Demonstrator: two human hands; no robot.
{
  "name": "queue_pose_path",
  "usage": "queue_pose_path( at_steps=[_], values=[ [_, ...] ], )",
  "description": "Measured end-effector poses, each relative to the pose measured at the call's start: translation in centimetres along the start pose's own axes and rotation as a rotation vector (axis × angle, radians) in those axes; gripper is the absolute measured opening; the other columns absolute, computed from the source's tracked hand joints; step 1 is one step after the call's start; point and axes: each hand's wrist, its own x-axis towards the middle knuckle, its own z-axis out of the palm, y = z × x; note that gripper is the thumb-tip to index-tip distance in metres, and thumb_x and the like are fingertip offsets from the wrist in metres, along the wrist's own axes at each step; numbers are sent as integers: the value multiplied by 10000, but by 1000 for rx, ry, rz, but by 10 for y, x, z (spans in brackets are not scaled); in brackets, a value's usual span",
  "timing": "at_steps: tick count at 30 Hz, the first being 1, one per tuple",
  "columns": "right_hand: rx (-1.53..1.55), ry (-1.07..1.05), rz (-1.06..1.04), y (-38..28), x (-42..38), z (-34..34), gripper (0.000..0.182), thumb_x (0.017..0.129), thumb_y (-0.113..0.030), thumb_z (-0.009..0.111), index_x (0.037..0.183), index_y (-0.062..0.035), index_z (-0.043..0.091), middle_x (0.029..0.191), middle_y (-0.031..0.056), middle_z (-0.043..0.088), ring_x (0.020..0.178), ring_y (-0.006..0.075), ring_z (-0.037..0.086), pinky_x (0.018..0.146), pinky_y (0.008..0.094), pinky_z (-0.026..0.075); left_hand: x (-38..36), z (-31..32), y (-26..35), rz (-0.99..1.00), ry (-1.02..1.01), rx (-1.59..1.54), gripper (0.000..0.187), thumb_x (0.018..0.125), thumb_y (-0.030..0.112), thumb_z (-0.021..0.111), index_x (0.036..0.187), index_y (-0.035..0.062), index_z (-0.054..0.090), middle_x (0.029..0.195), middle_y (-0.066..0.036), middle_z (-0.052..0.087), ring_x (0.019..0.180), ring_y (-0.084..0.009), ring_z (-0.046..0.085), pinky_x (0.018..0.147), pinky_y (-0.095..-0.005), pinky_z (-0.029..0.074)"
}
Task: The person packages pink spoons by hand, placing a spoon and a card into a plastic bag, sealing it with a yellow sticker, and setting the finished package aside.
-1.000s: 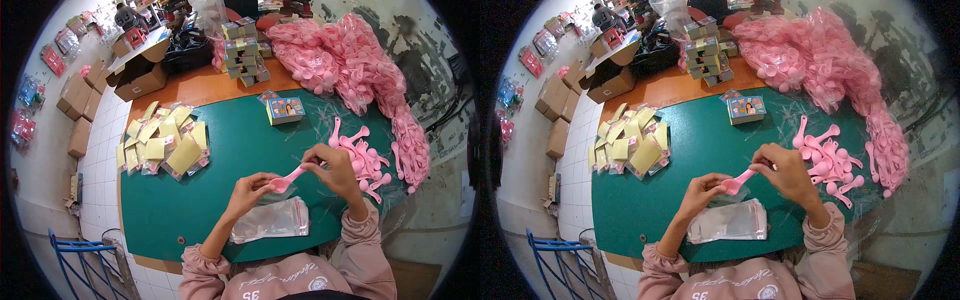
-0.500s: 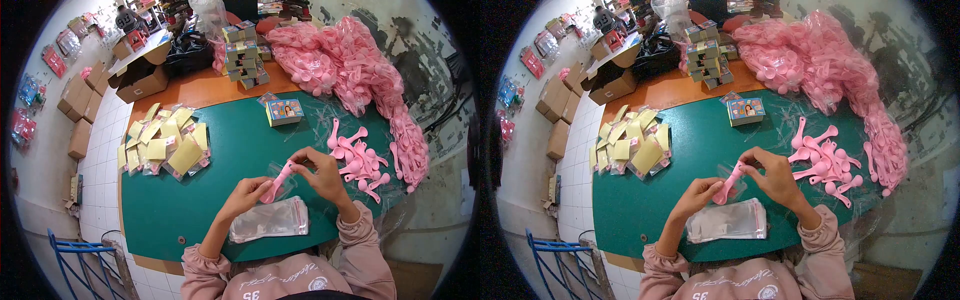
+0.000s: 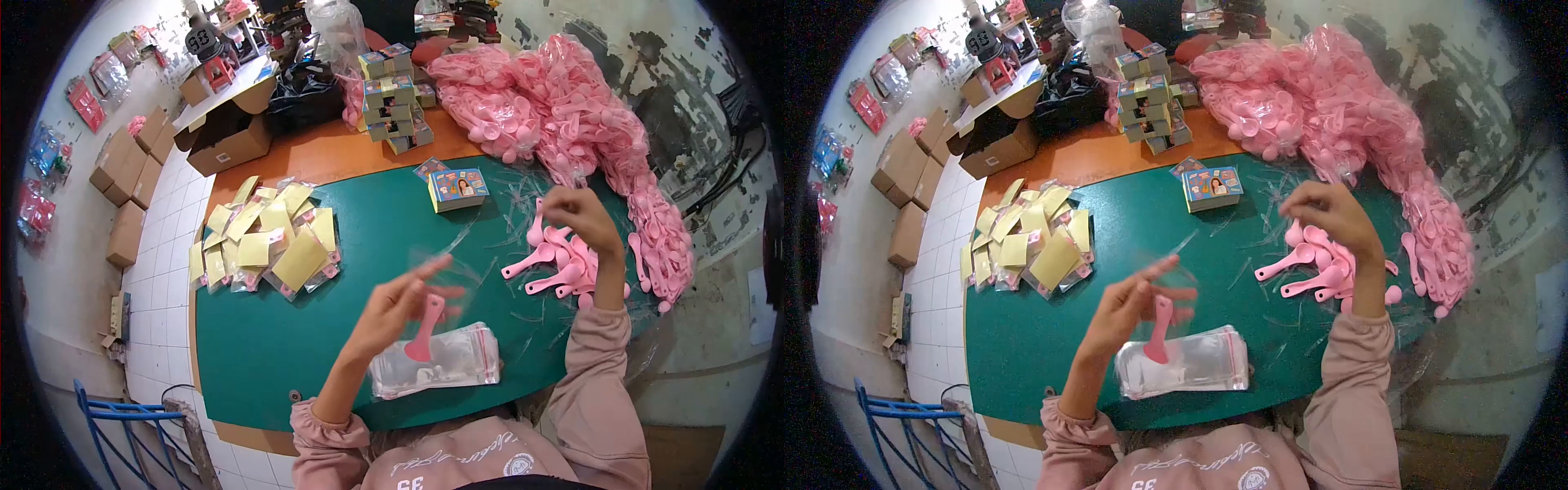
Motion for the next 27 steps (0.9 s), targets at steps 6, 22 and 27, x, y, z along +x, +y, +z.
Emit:
queue_pose_path(
  at_steps=[6,22,27],
  values=[
    [-761,322,40,79,59,30,292,729,-258,608,837,10,644,795,168,599,712,332,572,674,403,447,13,-20,2,-21,44,53,486,934,362,312,1335,89,281,1068,-169,576,919,-254,601,738,-349,516],
    [-745,604,-172,44,85,74,177,752,-97,585,911,-20,579,763,177,614,670,334,590,650,394,463,16,-21,-4,-133,-15,92,442,940,328,349,1304,78,365,1101,-117,575,991,-191,557,827,-320,450],
    [171,155,52,-37,40,75,143,754,-6,549,894,-12,576,798,155,611,678,273,588,601,301,454,20,-19,-6,-138,-3,86,404,943,304,351,1216,22,452,1074,-118,587,975,-172,560,812,-290,454]
  ],
)
